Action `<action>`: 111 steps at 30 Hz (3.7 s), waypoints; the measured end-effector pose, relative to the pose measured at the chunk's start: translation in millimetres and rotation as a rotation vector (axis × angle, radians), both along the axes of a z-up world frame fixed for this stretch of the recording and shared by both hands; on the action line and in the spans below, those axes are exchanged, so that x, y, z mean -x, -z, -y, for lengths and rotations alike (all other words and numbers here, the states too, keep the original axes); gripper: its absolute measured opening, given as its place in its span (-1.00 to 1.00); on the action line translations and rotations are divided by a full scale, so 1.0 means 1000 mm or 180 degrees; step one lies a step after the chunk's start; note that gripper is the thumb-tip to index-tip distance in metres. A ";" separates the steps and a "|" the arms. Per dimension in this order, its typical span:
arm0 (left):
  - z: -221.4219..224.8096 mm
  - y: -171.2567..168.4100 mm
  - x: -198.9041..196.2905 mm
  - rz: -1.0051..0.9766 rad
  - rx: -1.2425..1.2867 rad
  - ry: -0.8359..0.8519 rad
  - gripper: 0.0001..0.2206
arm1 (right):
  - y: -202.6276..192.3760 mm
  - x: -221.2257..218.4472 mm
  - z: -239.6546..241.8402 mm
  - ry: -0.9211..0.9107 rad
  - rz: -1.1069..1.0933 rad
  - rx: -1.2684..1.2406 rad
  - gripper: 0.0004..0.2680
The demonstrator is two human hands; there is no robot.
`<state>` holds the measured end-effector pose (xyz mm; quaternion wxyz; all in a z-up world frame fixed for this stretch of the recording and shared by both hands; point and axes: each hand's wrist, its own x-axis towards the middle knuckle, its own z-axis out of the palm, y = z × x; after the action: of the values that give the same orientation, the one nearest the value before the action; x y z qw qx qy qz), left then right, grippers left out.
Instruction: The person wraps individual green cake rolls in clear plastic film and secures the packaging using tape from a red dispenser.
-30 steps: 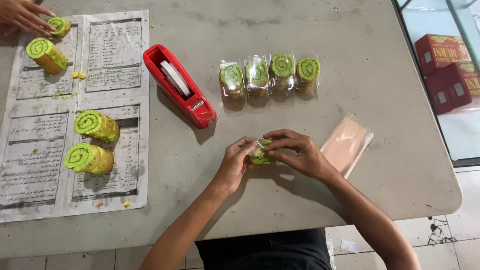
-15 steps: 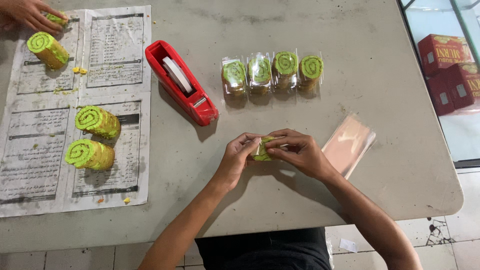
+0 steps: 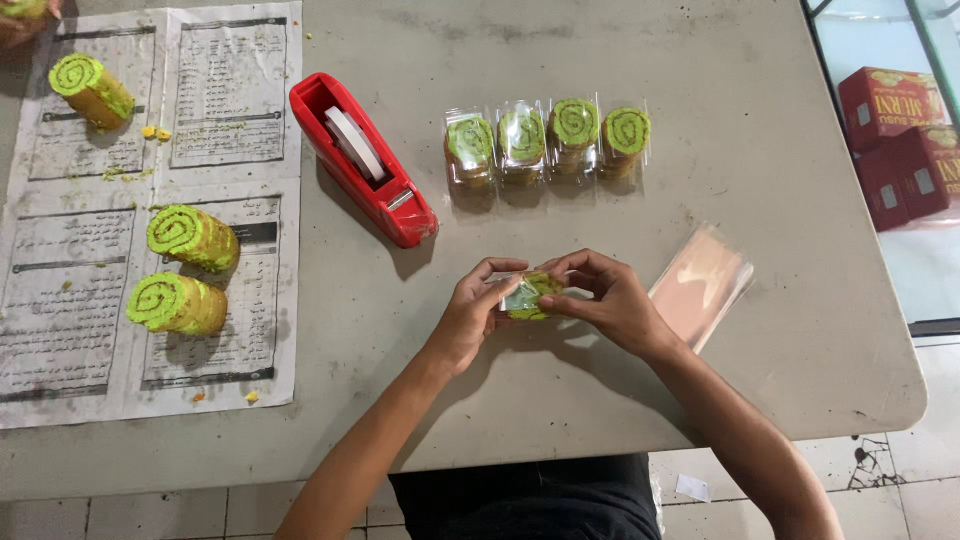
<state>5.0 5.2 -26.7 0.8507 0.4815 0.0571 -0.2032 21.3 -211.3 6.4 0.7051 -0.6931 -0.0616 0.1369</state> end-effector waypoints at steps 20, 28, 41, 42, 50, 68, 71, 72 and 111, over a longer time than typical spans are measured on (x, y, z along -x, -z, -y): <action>-0.008 -0.011 0.003 0.0415 0.0083 0.0474 -0.38 | 0.011 -0.008 0.008 0.0066 -0.0024 -0.0045 -0.68; -0.010 0.000 0.001 0.0446 0.0100 0.0444 -0.42 | 0.007 -0.005 0.008 0.0008 -0.0505 -0.0135 -0.53; -0.014 0.008 0.002 0.0550 0.0013 0.0348 -0.37 | 0.031 -0.011 0.017 -0.0025 -0.0452 -0.0239 -0.51; -0.014 0.011 0.002 0.0556 -0.0015 0.0363 -0.38 | 0.032 -0.011 0.017 -0.0018 -0.0421 -0.0244 -0.52; -0.015 -0.010 0.000 0.0556 -0.0641 0.0328 -0.60 | 0.022 -0.012 0.018 -0.0022 -0.0476 -0.0260 -0.53; -0.065 -0.031 0.001 0.0327 -0.0892 0.0102 -0.55 | 0.001 -0.017 0.008 -0.0381 -0.0192 0.0312 -0.59; -0.094 -0.031 0.008 0.0300 -0.1016 -0.0110 -0.53 | -0.016 -0.029 -0.006 -0.0395 0.0116 0.0620 -0.71; -0.104 -0.032 0.011 0.0142 -0.0939 -0.0324 -0.55 | -0.023 -0.033 -0.013 -0.0356 0.0306 0.0778 -0.79; -0.144 -0.020 0.020 0.0050 -0.0784 -0.0768 -0.54 | -0.093 -0.125 -0.158 -0.1064 -0.0071 0.1112 -0.82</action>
<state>-14.6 149.1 -6.3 0.8038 0.5733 0.1323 -0.0874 145.9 -53.5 99.6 0.5426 -0.7831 -0.1431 0.2679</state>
